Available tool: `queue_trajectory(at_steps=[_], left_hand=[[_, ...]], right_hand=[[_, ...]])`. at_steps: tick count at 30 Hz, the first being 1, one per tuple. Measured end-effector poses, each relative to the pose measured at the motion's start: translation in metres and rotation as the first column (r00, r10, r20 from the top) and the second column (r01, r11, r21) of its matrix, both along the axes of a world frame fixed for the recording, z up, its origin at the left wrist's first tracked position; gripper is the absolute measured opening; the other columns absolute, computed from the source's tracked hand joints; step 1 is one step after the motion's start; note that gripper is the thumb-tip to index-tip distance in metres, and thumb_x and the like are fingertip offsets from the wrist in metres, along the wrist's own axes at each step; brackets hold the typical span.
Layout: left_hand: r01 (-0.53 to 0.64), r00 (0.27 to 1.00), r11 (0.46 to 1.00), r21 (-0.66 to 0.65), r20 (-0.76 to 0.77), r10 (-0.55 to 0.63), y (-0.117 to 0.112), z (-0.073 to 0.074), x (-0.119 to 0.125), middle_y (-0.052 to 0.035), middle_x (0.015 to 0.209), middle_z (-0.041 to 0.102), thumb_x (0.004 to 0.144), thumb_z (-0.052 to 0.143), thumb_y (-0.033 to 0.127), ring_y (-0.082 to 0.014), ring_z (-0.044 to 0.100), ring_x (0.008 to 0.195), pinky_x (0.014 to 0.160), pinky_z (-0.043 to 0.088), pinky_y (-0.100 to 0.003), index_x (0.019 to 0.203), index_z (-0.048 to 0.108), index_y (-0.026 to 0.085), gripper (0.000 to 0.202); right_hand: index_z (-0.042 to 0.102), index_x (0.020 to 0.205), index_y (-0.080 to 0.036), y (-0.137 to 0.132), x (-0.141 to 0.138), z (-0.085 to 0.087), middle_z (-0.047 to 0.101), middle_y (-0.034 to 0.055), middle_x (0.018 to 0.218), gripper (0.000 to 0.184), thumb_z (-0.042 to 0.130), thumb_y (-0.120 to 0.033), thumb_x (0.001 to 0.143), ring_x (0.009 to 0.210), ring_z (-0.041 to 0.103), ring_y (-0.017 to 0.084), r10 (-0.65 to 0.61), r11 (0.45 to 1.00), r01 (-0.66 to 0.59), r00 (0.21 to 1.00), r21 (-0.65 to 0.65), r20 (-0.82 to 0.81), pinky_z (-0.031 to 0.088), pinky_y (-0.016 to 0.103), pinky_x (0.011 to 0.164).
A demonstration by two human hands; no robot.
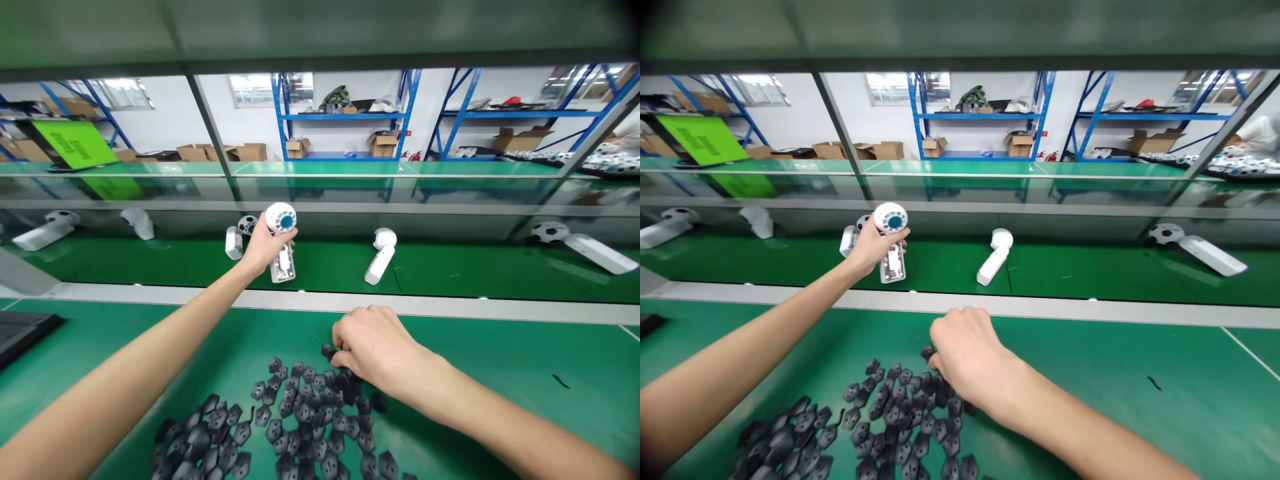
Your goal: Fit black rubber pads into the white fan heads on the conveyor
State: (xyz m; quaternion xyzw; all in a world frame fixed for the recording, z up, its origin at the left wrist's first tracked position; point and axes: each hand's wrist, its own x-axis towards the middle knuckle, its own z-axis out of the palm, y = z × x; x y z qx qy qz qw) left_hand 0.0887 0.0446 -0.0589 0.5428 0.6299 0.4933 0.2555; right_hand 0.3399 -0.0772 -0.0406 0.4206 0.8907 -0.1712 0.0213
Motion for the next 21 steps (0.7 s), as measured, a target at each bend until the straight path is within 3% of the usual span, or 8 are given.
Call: queue_trajectory(at_steps=[4, 6, 9, 12, 15, 18, 21], left_hand=[[-0.044, 0.995, 0.985, 0.166, 0.091, 0.029, -0.026, 0.021, 0.019, -0.0079, 0.106, 0.071, 0.073, 0.087, 0.033, -0.0222, 0.071, 0.084, 0.071, 0.060, -0.032, 0.125, 0.057, 0.019, 0.062], [0.003, 0.995, 0.989, 0.151, 0.097, -0.018, -0.042, 0.026, 0.026, -0.0096, 0.107, 0.072, 0.067, 0.093, 0.037, -0.0247, 0.070, 0.091, 0.076, 0.058, -0.033, 0.121, 0.063, 0.017, 0.064], [0.127, 0.981, 0.991, 0.037, 0.145, -0.131, -0.063, 0.024, 0.033, -0.0103, 0.112, 0.073, 0.071, 0.092, 0.052, -0.0237, 0.068, 0.094, 0.078, 0.055, -0.032, 0.125, 0.065, 0.017, 0.070], [0.124, 0.979, 0.992, 0.003, 0.164, -0.123, -0.077, 0.018, 0.038, -0.0095, 0.110, 0.073, 0.075, 0.085, 0.064, -0.0220, 0.066, 0.090, 0.076, 0.053, -0.032, 0.123, 0.066, 0.017, 0.070], [0.071, 0.996, 0.997, 0.033, 0.056, -0.073, -0.087, 0.016, 0.043, -0.0088, 0.100, 0.073, 0.073, 0.085, 0.065, -0.0224, 0.065, 0.083, 0.070, 0.052, -0.031, 0.113, 0.067, 0.017, 0.065], [0.061, 0.998, 0.996, 0.071, -0.018, -0.060, -0.096, 0.021, 0.048, -0.0081, 0.096, 0.072, 0.071, 0.087, 0.060, -0.0233, 0.067, 0.082, 0.068, 0.052, -0.031, 0.110, 0.064, 0.018, 0.061], [0.049, 0.998, 0.995, 0.083, -0.048, -0.045, -0.102, 0.026, 0.054, -0.0068, 0.094, 0.071, 0.067, 0.087, 0.056, -0.0235, 0.067, 0.080, 0.064, 0.052, -0.029, 0.108, 0.061, 0.019, 0.061]], right_hand=[[0.083, 0.082, -0.019, 0.005, -0.002, -0.008, 0.082, 0.0064, 0.084, 0.013, 0.078, -0.007, 0.085, 0.081, 0.076, 0.026, 0.006, 0.997, -0.013, 0.996, -0.074, -0.094, 0.029, 0.031, 0.060], [0.083, 0.086, -0.019, 0.010, 0.000, -0.010, 0.083, 0.0049, 0.083, 0.014, 0.077, -0.007, 0.085, 0.079, 0.076, 0.024, 0.006, 0.993, -0.025, 0.987, -0.118, -0.159, 0.037, 0.029, 0.063], [0.080, 0.083, -0.018, 0.020, 0.006, -0.008, 0.081, 0.0022, 0.077, 0.009, 0.079, -0.011, 0.087, 0.071, 0.076, 0.018, 0.003, 0.978, -0.052, 0.972, -0.203, -0.235, 0.046, 0.025, 0.064], [0.079, 0.089, -0.017, 0.028, 0.015, 0.000, 0.081, 0.0019, 0.077, 0.014, 0.074, -0.004, 0.087, 0.070, 0.075, 0.017, -0.016, 0.971, -0.048, 0.963, -0.233, -0.268, 0.047, 0.024, 0.064], [0.077, 0.106, -0.017, 0.030, 0.025, 0.009, 0.078, 0.0016, 0.072, 0.030, 0.066, 0.003, 0.086, 0.071, 0.074, 0.021, -0.010, 0.991, -0.024, 0.968, -0.132, -0.250, 0.041, 0.028, 0.063], [0.080, 0.098, -0.018, 0.029, 0.030, 0.015, 0.078, 0.0017, 0.073, 0.030, 0.063, 0.003, 0.086, 0.067, 0.070, 0.020, 0.043, 0.996, -0.058, 0.975, -0.063, -0.216, 0.039, 0.029, 0.062], [0.084, 0.093, -0.018, 0.031, 0.030, 0.014, 0.082, 0.0031, 0.083, 0.030, 0.064, 0.002, 0.085, 0.072, 0.073, 0.019, 0.039, 0.990, -0.073, 0.964, -0.119, -0.264, 0.045, 0.027, 0.066]])
